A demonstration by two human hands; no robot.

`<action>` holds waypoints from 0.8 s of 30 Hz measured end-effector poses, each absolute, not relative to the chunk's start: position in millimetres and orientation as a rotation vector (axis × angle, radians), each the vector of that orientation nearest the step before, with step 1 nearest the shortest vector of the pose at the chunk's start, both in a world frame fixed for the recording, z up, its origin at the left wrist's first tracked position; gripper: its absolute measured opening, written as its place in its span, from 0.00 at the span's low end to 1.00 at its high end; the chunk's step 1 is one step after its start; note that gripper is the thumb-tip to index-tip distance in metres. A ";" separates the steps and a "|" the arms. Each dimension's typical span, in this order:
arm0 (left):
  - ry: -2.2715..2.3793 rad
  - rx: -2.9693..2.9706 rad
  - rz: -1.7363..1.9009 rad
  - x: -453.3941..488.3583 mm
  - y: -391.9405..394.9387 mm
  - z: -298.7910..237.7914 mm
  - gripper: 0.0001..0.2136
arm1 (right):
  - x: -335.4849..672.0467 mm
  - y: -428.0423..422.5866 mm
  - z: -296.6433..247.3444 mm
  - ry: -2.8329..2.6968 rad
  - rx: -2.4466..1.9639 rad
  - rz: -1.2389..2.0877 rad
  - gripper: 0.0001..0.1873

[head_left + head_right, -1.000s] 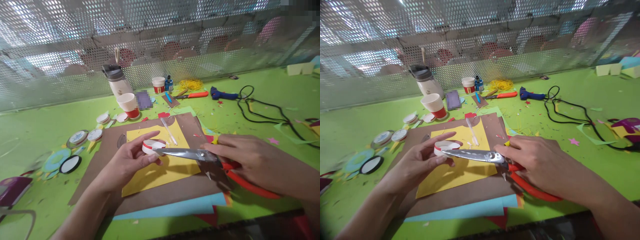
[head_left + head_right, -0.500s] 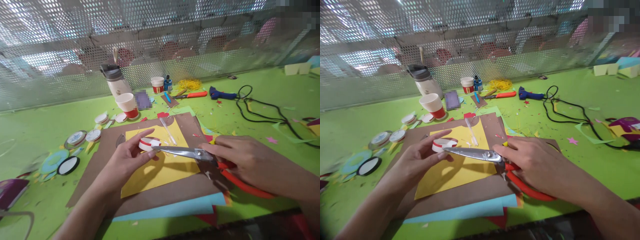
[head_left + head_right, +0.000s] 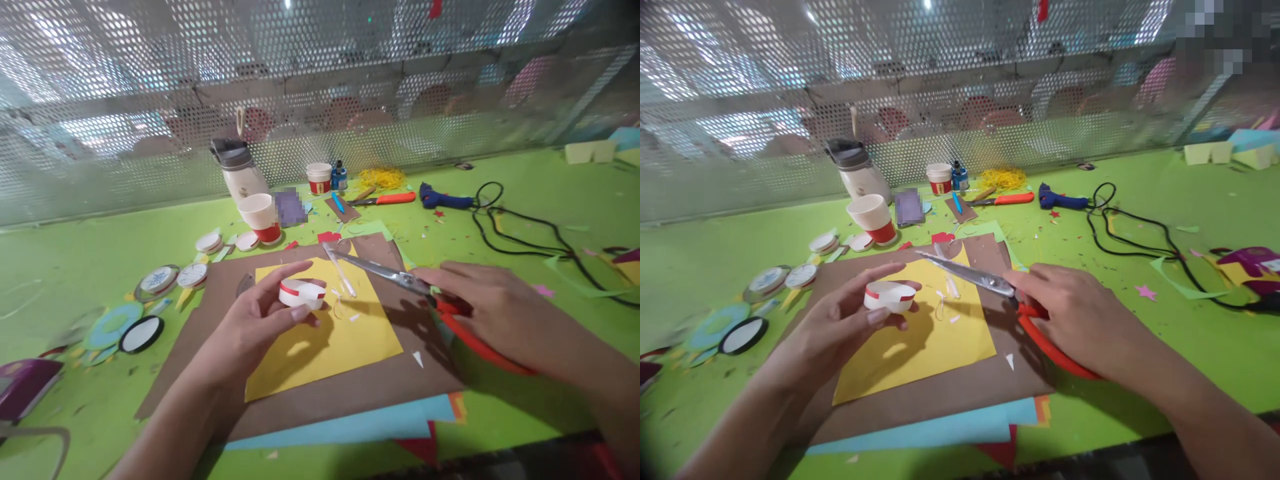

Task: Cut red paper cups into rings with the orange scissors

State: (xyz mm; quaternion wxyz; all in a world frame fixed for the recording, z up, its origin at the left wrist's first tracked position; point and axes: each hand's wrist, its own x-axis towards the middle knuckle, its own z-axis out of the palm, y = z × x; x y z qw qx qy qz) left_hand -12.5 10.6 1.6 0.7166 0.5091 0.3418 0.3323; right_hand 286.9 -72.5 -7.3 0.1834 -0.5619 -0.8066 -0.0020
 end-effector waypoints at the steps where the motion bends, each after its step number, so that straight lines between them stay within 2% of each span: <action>1: 0.731 1.101 0.745 -12.7 10.4 2.2 0.24 | 289.0 -69.6 -10.0 -2.293 -1.668 -0.031 0.21; 4: 0.658 1.051 0.794 -14.6 10.4 4.2 0.26 | 291.6 -61.9 -21.6 -2.326 -1.921 -0.064 0.22; 7: 0.602 1.016 0.908 -17.6 10.3 5.2 0.26 | 284.9 -57.6 -32.6 -2.341 -1.995 -0.025 0.18; 16: 0.543 0.976 0.950 -20.1 13.5 3.5 0.23 | 248.2 -61.3 -35.3 -2.501 -1.708 0.067 0.19; 21: 0.547 0.997 0.958 -19.3 11.3 2.3 0.23 | 243.4 -60.4 -11.8 -2.541 -1.530 0.059 0.12; 24: 0.510 1.026 0.927 -16.1 9.7 0.0 0.23 | 232.2 -58.2 14.9 -2.431 -1.402 -0.006 0.18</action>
